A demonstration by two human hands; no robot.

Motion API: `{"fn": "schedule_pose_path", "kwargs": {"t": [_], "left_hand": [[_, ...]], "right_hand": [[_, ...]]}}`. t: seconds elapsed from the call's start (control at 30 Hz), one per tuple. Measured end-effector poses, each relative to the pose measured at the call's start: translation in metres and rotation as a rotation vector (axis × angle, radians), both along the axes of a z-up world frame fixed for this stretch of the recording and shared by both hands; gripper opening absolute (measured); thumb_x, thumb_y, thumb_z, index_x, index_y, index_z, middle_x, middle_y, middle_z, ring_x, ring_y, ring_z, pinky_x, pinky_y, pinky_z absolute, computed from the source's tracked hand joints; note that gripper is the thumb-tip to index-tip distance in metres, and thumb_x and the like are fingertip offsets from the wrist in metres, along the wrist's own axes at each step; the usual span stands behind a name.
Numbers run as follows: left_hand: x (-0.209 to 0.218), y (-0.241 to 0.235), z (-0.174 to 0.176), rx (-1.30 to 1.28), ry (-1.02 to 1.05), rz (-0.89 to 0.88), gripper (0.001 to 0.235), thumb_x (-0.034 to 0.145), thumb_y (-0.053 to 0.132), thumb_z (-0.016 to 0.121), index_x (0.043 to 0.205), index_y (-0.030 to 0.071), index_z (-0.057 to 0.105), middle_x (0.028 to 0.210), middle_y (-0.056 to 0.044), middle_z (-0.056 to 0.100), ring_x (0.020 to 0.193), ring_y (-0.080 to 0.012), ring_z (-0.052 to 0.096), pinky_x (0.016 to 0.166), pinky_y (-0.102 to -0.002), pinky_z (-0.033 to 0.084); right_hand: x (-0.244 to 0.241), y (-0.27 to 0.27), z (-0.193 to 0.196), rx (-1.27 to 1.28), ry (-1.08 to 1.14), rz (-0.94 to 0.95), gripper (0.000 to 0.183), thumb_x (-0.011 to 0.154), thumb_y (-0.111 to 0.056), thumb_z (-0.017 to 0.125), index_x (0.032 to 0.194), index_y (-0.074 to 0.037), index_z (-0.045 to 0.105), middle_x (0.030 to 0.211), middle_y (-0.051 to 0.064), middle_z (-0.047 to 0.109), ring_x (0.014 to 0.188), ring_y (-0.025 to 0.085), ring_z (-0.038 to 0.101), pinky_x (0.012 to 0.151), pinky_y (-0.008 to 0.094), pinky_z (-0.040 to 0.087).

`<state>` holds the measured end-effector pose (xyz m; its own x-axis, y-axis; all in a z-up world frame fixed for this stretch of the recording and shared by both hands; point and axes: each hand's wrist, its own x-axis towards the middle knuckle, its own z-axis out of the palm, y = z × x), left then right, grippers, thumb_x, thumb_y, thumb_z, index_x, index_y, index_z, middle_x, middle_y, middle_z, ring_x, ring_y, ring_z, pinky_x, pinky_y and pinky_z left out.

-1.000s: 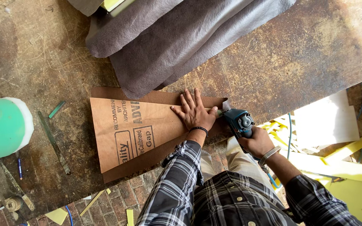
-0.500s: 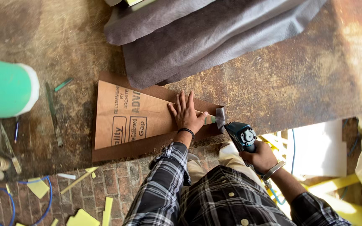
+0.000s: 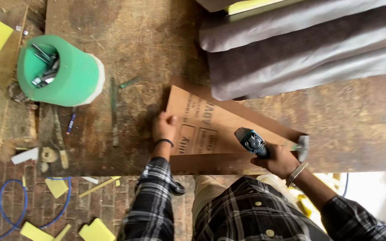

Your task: The person staples brown fabric onto a long wooden frame using a pneumatic staple gun, then staples a triangular cardboard template onto the workbench. The person also uses scissors to trim excess fabric from the template.

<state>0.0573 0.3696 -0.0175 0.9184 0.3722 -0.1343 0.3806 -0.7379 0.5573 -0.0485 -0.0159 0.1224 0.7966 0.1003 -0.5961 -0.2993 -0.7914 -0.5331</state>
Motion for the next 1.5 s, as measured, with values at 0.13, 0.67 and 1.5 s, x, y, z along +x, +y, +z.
{"fn": "schedule_pose_path", "kwargs": {"t": [0.13,0.67,1.5], "left_hand": [[-0.012,-0.001,0.000,-0.177,0.092,-0.142,0.049,0.076,0.049,0.084,0.098,0.008,0.070,0.095,-0.016,0.076,0.089,-0.0343,0.073,0.079,-0.045,0.058],[0.133,0.015,-0.012,0.082,-0.057,-0.657,0.027,0.082,0.032,0.083,0.097,0.016,0.068,0.117,-0.010,0.065,0.116,-0.0373,0.060,0.092,-0.049,0.053],[0.077,-0.013,0.012,-0.293,-0.152,-0.261,0.038,0.085,0.023,0.087,0.091,0.010,0.052,0.068,-0.004,0.064,0.056,-0.0200,0.064,0.051,-0.036,0.049]], "right_hand": [[0.047,0.092,0.008,-0.001,-0.137,0.022,0.061,0.072,-0.032,0.084,0.128,-0.017,0.064,0.094,0.016,0.078,0.086,0.034,0.074,0.077,0.047,0.058],[0.115,0.156,-0.002,-0.464,0.236,0.131,0.032,0.084,-0.031,0.072,0.113,-0.019,0.073,0.084,0.012,0.079,0.075,0.026,0.077,0.075,0.040,0.065],[0.124,0.151,-0.003,-0.483,0.270,0.171,0.031,0.085,-0.034,0.070,0.109,-0.015,0.072,0.084,0.013,0.078,0.076,0.027,0.078,0.078,0.040,0.065]]}}
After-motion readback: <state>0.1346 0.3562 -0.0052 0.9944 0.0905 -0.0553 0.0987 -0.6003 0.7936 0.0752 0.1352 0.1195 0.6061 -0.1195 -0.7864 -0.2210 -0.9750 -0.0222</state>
